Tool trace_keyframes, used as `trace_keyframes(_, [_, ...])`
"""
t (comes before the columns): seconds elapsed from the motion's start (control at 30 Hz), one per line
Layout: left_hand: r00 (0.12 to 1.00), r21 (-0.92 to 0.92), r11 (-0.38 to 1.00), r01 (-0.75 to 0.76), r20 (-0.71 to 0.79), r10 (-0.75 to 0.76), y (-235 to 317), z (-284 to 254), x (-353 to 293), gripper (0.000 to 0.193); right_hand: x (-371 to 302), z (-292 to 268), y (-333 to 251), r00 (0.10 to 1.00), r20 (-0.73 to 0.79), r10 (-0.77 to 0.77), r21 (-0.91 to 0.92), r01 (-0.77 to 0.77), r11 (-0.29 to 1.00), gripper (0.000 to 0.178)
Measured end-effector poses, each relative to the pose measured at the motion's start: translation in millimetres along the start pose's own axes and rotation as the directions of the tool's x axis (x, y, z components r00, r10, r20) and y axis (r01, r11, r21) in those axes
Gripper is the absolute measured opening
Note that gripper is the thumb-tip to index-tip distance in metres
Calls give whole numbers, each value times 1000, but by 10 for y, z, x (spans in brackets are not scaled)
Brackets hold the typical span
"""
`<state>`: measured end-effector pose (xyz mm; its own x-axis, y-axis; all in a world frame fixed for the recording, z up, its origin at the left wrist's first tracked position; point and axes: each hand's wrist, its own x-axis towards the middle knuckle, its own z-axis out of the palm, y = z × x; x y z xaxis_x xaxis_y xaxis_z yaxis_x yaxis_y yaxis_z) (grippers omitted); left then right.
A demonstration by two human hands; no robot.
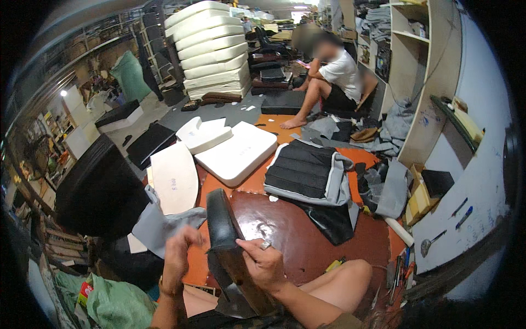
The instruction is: The person sits on the floor and fits a black leather cover over a white foam cushion. They smooth the material, tuck edges, and adjust the fit by hand while handling the cushion and cover repeatedly.
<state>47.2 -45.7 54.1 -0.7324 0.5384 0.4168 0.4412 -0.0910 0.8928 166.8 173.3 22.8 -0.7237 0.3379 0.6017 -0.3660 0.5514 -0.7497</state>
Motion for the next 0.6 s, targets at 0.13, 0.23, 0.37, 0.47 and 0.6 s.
trace_keyframes(0.13, [961, 242, 942, -234, 201, 187, -145, 311, 803, 41, -19, -100, -8, 997, 70, 37, -49, -34, 998, 28])
trace_keyframes(0.23, [869, 361, 887, -289, 488, 84, -318, 350, 870, 50, 17, -61, -21, 999, 1, -40, -61, 40, 997, 21])
trace_keyframes(0.37, [926, 316, 920, -231, 362, 108, -273, 392, 797, 60, -171, -67, -253, 980, -191, -52, -16, 50, 999, 12])
trace_keyframes(0.47, [932, 261, 926, -272, 311, 185, -258, 422, 739, 60, -686, -162, -372, 850, 211, 482, 359, -526, 771, 30])
trace_keyframes(0.6, [930, 245, 930, -275, 314, 192, -161, 500, 633, 59, -625, -53, -552, 438, 744, 505, 470, -880, 71, 80])
